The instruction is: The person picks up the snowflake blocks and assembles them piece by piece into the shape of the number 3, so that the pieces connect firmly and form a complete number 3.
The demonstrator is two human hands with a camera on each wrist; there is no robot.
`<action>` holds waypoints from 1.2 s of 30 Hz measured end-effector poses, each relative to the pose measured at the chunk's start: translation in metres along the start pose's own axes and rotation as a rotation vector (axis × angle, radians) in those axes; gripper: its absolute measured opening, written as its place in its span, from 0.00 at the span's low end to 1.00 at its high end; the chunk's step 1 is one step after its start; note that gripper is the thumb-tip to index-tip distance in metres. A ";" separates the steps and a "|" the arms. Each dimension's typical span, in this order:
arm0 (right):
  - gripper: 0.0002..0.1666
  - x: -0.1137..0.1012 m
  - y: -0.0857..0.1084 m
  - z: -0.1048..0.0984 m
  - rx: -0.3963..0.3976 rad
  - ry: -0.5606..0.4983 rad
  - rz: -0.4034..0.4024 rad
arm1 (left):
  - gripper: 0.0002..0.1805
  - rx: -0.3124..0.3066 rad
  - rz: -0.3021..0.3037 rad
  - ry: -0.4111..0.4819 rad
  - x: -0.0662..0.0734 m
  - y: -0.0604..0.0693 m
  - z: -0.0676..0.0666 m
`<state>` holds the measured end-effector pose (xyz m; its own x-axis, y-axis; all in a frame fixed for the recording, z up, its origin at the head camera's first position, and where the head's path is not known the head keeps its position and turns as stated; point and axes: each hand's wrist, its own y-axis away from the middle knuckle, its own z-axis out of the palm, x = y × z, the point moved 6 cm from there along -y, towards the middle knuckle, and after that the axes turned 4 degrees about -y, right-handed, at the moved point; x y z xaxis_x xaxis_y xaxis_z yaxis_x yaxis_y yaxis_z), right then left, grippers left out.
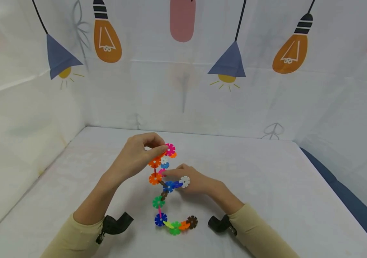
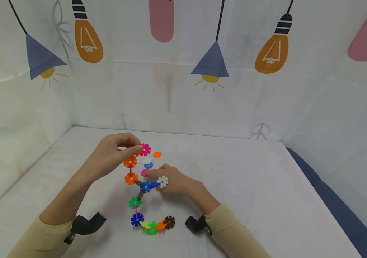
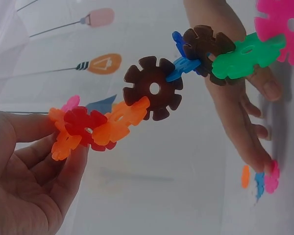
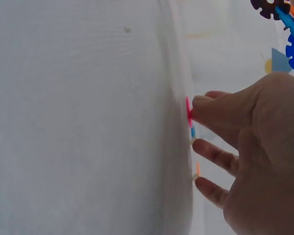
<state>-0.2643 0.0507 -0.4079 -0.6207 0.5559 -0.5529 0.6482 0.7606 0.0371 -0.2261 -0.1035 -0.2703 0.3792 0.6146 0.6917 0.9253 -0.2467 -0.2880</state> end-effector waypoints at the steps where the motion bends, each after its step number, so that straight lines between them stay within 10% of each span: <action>1: 0.32 -0.002 0.001 0.000 0.001 0.011 -0.006 | 0.04 -0.002 0.001 0.001 0.000 0.000 0.000; 24: 0.32 -0.014 0.006 0.002 -0.033 0.219 0.017 | 0.05 -0.022 0.002 0.002 -0.007 -0.003 -0.002; 36: 0.20 -0.003 0.007 -0.010 -0.010 0.032 -0.024 | 0.05 -0.017 -0.011 0.010 -0.007 -0.002 -0.001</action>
<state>-0.2628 0.0578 -0.3973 -0.6502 0.5474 -0.5270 0.6282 0.7774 0.0325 -0.2310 -0.1077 -0.2740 0.3688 0.6098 0.7015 0.9294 -0.2523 -0.2693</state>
